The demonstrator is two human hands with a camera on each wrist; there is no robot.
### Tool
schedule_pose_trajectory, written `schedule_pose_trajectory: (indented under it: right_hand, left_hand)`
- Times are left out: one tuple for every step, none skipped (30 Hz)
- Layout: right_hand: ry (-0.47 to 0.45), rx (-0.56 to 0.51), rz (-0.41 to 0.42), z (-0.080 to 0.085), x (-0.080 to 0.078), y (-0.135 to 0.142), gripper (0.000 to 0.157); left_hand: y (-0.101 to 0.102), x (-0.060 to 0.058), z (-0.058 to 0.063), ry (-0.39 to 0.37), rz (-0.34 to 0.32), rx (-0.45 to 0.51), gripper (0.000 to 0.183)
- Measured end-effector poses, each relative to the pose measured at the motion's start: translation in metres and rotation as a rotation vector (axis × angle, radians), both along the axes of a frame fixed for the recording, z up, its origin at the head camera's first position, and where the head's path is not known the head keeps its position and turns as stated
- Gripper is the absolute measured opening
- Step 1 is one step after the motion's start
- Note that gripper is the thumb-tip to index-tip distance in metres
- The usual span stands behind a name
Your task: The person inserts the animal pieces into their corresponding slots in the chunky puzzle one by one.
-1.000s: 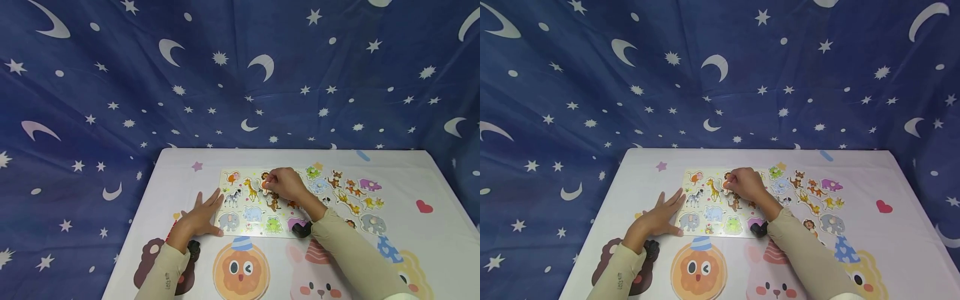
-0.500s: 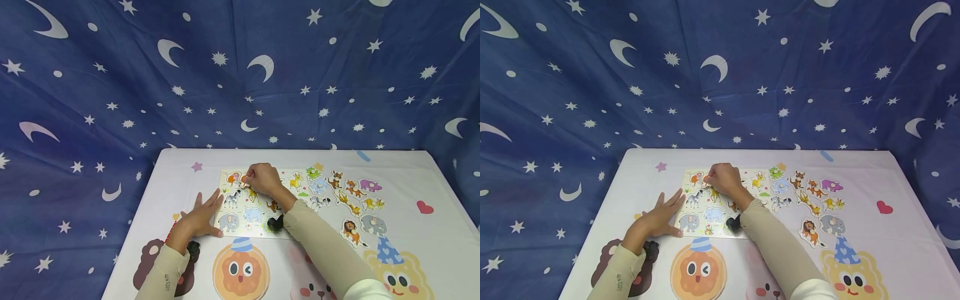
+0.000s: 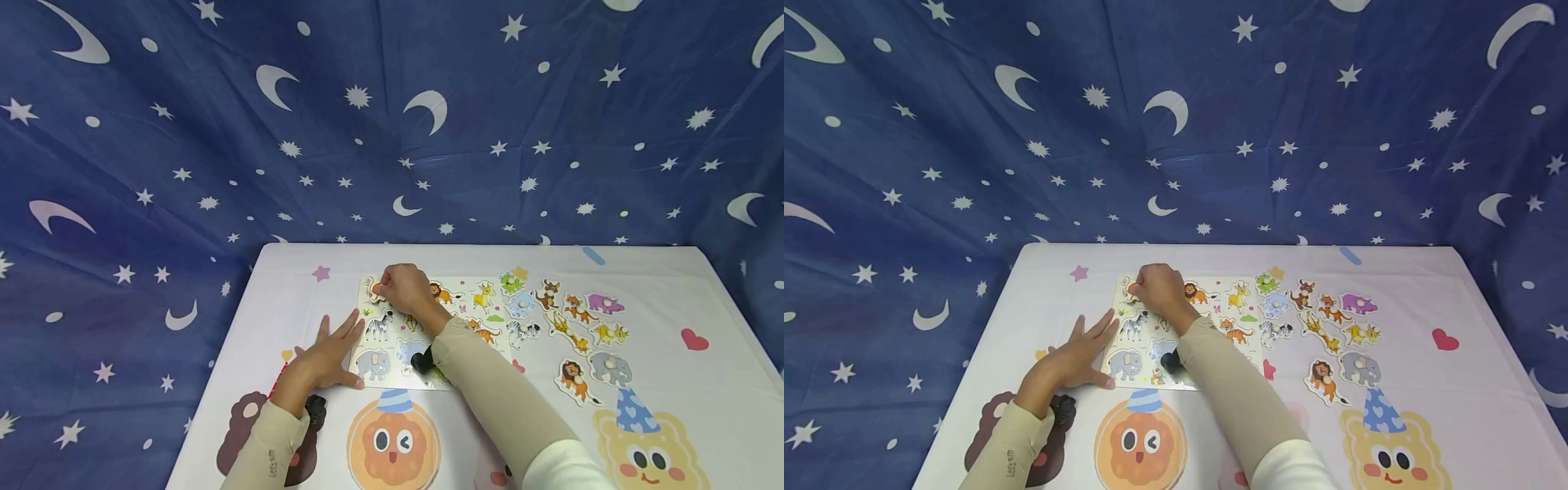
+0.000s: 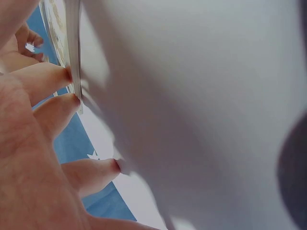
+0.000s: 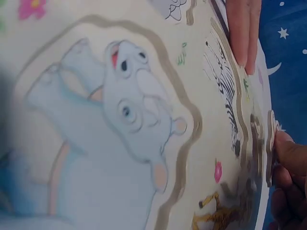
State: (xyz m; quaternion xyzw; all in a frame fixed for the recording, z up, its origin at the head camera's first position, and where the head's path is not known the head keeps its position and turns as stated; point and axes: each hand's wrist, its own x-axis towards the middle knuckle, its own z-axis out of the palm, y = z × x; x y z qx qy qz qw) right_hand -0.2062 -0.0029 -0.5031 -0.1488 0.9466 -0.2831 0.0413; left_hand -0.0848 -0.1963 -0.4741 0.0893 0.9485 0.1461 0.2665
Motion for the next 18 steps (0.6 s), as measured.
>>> schedule_pose_trajectory:
  right_hand:
    - [-0.005, 0.000, 0.002, -0.0002, -0.0007, -0.0018, 0.023]
    - [-0.014, 0.003, -0.002, -0.0008, -0.0014, -0.0033, 0.023]
    - [-0.023, 0.006, -0.007, -0.0013, -0.0022, -0.0045, 0.023]
    - [-0.033, 0.011, -0.012, -0.0024, -0.0026, -0.0053, 0.024]
    - [-0.042, 0.013, -0.018, -0.0032, -0.0030, -0.0057, 0.024]
    - [-0.050, 0.013, -0.026, -0.0040, -0.0035, -0.0060, 0.023]
    - [-0.053, 0.011, -0.032, -0.0047, -0.0039, -0.0062, 0.023]
    - [-0.055, 0.003, -0.039, -0.0052, -0.0043, -0.0064, 0.023]
    - [-0.055, -0.005, -0.044, -0.0054, -0.0046, -0.0064, 0.022]
    - [-0.054, -0.013, -0.047, -0.0058, -0.0048, -0.0065, 0.022]
    - [-0.052, -0.020, -0.051, -0.0063, -0.0049, -0.0067, 0.022]
    - [-0.052, -0.023, -0.052, -0.0069, -0.0048, -0.0070, 0.022]
    - [-0.049, -0.022, -0.049, -0.0070, -0.0046, -0.0073, 0.021]
    - [-0.048, -0.018, -0.047, -0.0074, -0.0045, -0.0077, 0.021]
    - [-0.047, -0.009, -0.043, -0.0077, -0.0041, -0.0081, 0.021]
    - [-0.045, -0.001, -0.038, -0.0083, -0.0039, -0.0086, 0.021]
    - [-0.043, 0.008, -0.035, -0.0088, -0.0036, -0.0090, 0.021]
    - [-0.041, 0.018, -0.031, -0.0090, -0.0034, -0.0094, 0.021]
  left_hand:
    - [0.0000, 0.0000, -0.0005, 0.001, 0.000, 0.001, 0.118]
    - [0.0001, 0.0000, -0.0007, 0.002, -0.001, 0.001, 0.119]
    - [0.0004, 0.0000, -0.0009, 0.000, 0.000, 0.001, 0.119]
    - [0.0006, 0.0001, -0.0014, -0.001, -0.001, 0.004, 0.119]
    - [0.0008, 0.0003, -0.0016, -0.003, -0.001, 0.005, 0.119]
    - [0.0009, 0.0004, -0.0017, -0.004, 0.000, 0.007, 0.119]
    - [0.0010, 0.0005, -0.0020, -0.003, 0.001, 0.008, 0.119]
    - [0.0010, 0.0006, -0.0020, -0.003, 0.003, 0.008, 0.119]
    - [0.0009, 0.0007, -0.0022, -0.003, 0.005, 0.009, 0.119]
    - [0.0008, 0.0007, -0.0023, -0.003, 0.006, 0.007, 0.119]
    - [0.0008, 0.0007, -0.0024, -0.004, 0.008, 0.004, 0.119]
    - [0.0007, 0.0008, -0.0026, -0.004, 0.009, 0.002, 0.119]
    - [0.0006, 0.0007, -0.0029, -0.002, 0.009, 0.000, 0.119]
    - [0.0006, 0.0007, -0.0029, -0.002, 0.009, -0.001, 0.119]
    - [0.0005, 0.0007, -0.0031, -0.002, 0.009, -0.001, 0.119]
    - [0.0004, 0.0007, -0.0034, -0.001, 0.008, -0.001, 0.119]
    - [0.0004, 0.0007, -0.0036, 0.001, 0.008, 0.000, 0.119]
    - [0.0003, 0.0006, -0.0038, 0.004, 0.008, 0.001, 0.119]
